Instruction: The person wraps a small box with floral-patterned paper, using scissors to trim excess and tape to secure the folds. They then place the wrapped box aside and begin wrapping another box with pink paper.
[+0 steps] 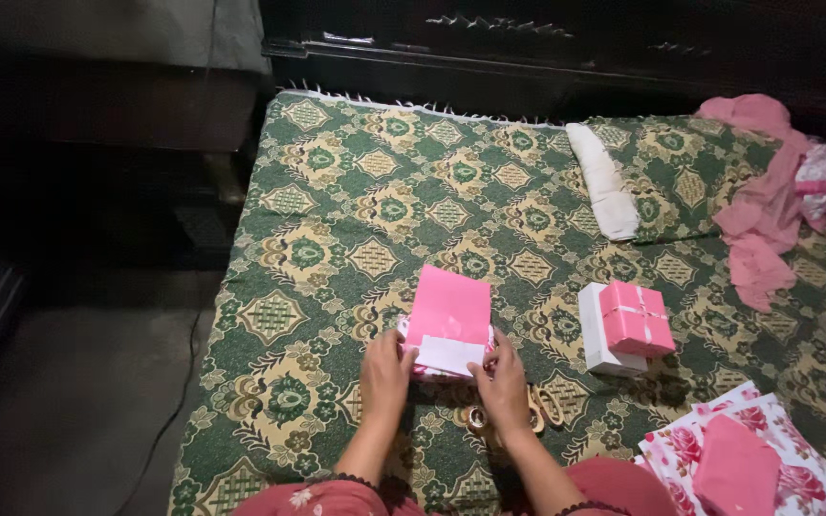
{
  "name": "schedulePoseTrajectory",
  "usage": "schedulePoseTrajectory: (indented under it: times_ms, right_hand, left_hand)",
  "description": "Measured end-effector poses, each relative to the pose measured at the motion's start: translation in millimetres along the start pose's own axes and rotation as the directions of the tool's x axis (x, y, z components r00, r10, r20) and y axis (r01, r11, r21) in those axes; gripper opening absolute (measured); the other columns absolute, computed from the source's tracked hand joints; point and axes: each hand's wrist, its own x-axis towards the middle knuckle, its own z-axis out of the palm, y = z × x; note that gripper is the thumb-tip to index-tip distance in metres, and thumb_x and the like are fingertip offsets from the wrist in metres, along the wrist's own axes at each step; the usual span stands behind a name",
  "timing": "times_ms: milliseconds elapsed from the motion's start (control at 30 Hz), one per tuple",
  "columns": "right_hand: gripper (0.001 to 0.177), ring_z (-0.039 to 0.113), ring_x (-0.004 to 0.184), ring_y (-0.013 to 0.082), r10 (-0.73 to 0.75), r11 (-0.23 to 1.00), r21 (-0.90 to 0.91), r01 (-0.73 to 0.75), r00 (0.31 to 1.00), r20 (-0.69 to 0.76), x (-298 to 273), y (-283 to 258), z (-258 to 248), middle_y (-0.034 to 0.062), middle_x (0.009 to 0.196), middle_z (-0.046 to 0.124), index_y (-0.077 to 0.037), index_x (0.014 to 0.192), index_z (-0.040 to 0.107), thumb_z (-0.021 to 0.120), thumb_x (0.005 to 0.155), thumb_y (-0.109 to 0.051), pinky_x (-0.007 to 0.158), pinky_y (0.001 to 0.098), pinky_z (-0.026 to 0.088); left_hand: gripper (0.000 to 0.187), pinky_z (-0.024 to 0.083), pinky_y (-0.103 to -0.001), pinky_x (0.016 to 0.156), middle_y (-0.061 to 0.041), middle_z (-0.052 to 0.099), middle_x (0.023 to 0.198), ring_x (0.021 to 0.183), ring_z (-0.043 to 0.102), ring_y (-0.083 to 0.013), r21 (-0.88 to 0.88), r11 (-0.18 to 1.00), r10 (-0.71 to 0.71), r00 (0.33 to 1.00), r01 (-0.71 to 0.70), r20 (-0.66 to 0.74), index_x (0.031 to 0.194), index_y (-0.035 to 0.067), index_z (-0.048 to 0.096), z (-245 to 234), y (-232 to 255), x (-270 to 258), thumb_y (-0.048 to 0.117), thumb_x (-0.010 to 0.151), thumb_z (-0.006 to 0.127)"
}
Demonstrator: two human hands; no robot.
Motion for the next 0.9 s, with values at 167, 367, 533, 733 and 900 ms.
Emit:
schedulePoseTrajectory:
  times_ms: [167,367,533,733,900]
  right_hand:
    - [0.058,0.061,0.121,0.0298,-0.256,0.954,-0.169,0.246,0.966,-0.035,-12.9,21.6,27.8,0.0162,0.129,0.061,-0.007,0.145,0.045,0.063,0.091,-0.002,0.106,0.0410,0.051]
    - [0.078,0.032,0.148,0.0403,-0.522,0.752,-0.379,0.540,0.838,0.158,-35.8,39.3,70.3,0.0283,0.156,0.033,0.009,0.149,0.029,0.051,0.075,0.015,0.123,0.0499,0.025]
    - [0.071,0.016,0.152,0.0423,-0.548,0.715,-0.410,0.567,0.818,0.176,-42.3,39.0,73.2,0.0333,0.160,0.016,0.015,0.151,0.021,0.046,0.086,0.005,0.123,0.0518,0.016]
    - [0.078,0.006,0.153,0.0395,-0.173,0.781,-0.515,0.355,0.914,0.368,-39.1,45.8,50.8,0.0303,0.168,0.006,0.012,0.152,0.006,0.048,0.089,-0.006,0.124,0.0503,0.009]
    - [0.088,0.012,0.153,0.0344,-0.113,0.707,-0.616,0.348,0.915,0.387,-30.5,39.2,37.1,0.0270,0.167,0.012,0.010,0.157,0.009,0.060,0.089,-0.013,0.125,0.0445,0.013]
  left_hand:
    - [0.029,0.051,-0.043,0.099,-0.015,0.068,0.118,0.113,0.063,-0.0298,0.243,0.874,0.404,0.907,-0.422,0.122,0.118,0.005,0.067,44.3,-24.9,-11.8,0.002,0.090,0.065]
    - [0.060,0.028,-0.045,0.121,-0.021,0.050,0.151,0.143,0.043,-0.0321,0.452,0.638,0.581,0.775,-0.623,0.248,0.143,-0.005,0.050,85.4,-59.1,-29.3,0.005,0.084,0.054]
    - [0.067,0.013,-0.052,0.124,-0.022,0.034,0.159,0.151,0.026,-0.0328,0.518,0.606,0.504,0.795,-0.604,0.338,0.152,-0.007,0.033,89.1,-63.0,-37.6,0.007,0.089,0.048]
    - [0.083,0.005,-0.046,0.122,-0.018,0.014,0.170,0.153,0.011,-0.0264,0.743,0.498,0.217,0.894,-0.447,0.393,0.160,-0.001,0.015,59.6,-46.9,-29.8,-0.001,0.085,0.052]
    - [0.079,0.016,-0.049,0.124,-0.021,0.013,0.166,0.152,0.016,-0.0316,0.556,0.816,0.073,0.981,-0.162,0.178,0.159,0.005,0.025,35.2,-21.0,-43.7,-0.001,0.088,0.059]
